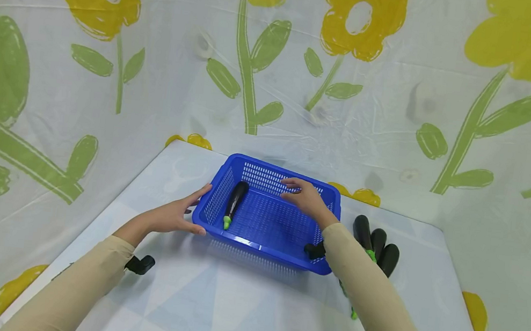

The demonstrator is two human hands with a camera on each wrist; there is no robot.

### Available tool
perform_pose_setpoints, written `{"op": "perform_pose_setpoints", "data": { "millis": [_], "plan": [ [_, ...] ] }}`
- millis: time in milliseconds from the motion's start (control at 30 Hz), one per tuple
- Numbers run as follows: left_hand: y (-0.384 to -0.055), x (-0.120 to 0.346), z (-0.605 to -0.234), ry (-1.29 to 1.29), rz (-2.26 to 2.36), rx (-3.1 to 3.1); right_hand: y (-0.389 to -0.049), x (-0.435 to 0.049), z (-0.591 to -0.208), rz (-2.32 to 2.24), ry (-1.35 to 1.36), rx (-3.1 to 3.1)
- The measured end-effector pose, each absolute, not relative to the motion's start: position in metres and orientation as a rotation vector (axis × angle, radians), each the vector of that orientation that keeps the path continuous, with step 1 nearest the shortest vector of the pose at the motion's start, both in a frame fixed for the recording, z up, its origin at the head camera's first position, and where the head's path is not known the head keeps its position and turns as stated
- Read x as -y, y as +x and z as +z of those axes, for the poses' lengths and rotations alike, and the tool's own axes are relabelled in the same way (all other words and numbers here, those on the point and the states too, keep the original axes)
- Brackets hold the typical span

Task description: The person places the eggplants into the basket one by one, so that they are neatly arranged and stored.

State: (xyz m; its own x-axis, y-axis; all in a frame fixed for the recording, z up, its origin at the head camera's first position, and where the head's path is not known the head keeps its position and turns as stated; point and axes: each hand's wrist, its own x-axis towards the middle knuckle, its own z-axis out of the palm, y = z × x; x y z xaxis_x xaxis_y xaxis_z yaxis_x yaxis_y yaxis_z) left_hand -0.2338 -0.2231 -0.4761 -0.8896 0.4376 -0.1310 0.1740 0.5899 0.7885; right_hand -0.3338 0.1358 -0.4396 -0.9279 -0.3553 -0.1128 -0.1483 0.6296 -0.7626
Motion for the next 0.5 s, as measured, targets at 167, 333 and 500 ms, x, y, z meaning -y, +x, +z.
{"op": "perform_pose_setpoints", "data": {
  "millis": [167, 333, 500],
  "plan": [
    [-0.236, 0.225, -0.476, 0.507, 1.192, -2.506, -0.334, -0.145, -0.436, -1.158, -0.426, -2.642],
    [-0.237, 0.226, -0.477, 0.499, 1.185, -2.509, -0.334, -0.151, -0.433, -1.150, -0.418, -2.659],
    [-0.236, 0.226, -0.478, 0.494, 1.193, -2.515, -0.334, -0.157, -0.430, -1.141, -0.408, -2.676]
  ]
}}
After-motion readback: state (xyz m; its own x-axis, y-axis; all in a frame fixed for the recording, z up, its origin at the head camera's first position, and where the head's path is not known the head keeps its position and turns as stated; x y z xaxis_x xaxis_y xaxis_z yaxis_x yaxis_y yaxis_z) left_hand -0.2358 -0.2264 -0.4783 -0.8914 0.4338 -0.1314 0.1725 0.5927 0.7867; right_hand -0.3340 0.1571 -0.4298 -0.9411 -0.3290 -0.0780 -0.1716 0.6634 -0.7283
